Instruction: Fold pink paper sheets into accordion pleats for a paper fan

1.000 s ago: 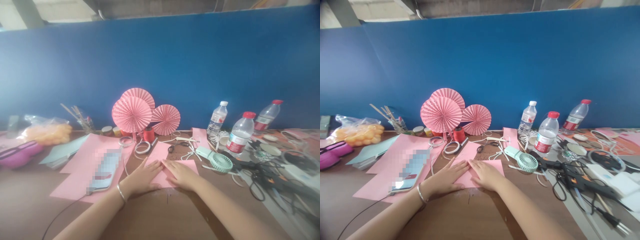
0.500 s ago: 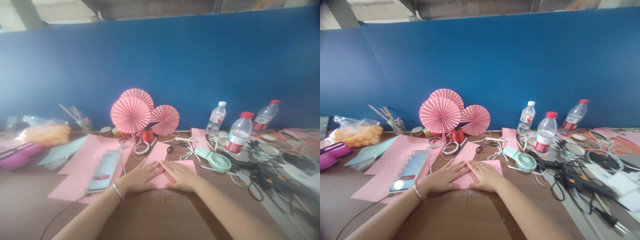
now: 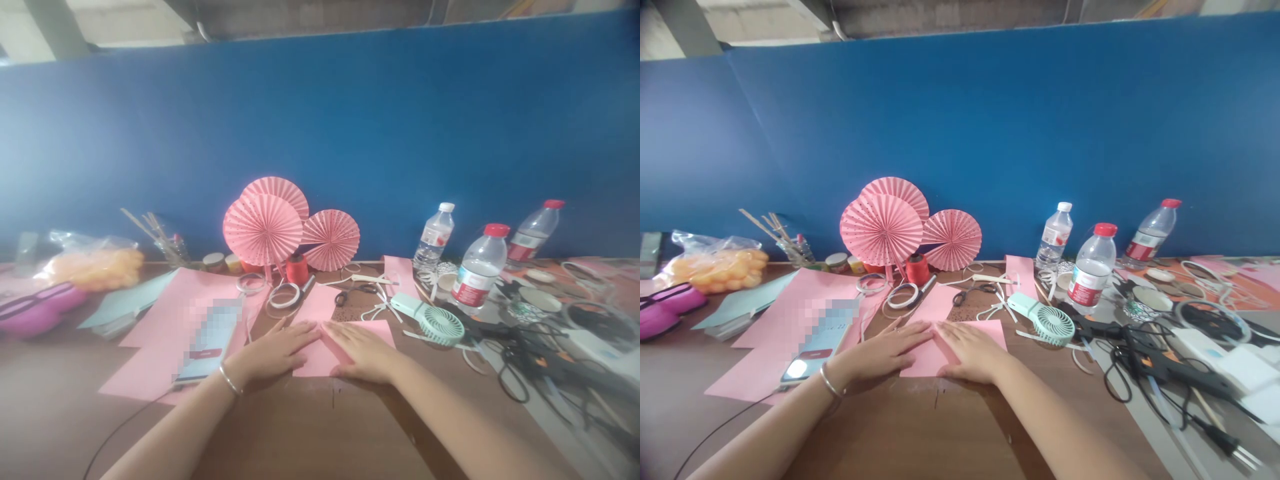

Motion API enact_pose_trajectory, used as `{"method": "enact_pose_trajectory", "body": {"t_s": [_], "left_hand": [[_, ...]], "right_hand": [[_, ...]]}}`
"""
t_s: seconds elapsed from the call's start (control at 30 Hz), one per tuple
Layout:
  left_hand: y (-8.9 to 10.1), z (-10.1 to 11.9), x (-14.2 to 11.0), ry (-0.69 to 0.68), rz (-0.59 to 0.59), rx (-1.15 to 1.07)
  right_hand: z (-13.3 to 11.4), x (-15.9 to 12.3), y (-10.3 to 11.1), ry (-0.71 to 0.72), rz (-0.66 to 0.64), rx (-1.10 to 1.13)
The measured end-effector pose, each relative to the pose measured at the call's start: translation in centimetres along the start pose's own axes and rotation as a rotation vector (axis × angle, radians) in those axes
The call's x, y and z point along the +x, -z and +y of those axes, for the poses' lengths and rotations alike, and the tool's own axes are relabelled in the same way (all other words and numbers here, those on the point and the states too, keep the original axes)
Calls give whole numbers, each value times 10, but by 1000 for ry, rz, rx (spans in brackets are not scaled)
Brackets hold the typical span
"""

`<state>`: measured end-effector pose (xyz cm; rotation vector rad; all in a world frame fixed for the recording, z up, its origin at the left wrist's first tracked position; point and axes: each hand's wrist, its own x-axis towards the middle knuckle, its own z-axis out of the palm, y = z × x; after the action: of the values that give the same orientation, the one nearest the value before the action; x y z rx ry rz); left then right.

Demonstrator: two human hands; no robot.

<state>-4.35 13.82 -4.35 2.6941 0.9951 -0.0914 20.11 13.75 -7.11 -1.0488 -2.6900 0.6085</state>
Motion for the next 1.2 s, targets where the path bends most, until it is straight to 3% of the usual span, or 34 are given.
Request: {"method": "enact_pose_trajectory", "body": {"t_s": [0.13, 0.5, 0.7, 0.87, 1.2], "left_hand": [[-6, 12, -1, 83, 117, 93], [-6, 8, -2, 109, 60, 79], [-7, 3, -1, 111, 55, 74], [-5, 6, -3, 107, 53, 56], [-9, 1, -2, 88, 34, 58]], "right_hand": [[2, 1, -1, 3, 0, 2], [6, -3, 5, -55, 58, -53], [41, -28, 27, -231, 131, -180], [65, -43, 38, -354, 134, -120], [60, -48, 45, -387, 199, -228]]}}
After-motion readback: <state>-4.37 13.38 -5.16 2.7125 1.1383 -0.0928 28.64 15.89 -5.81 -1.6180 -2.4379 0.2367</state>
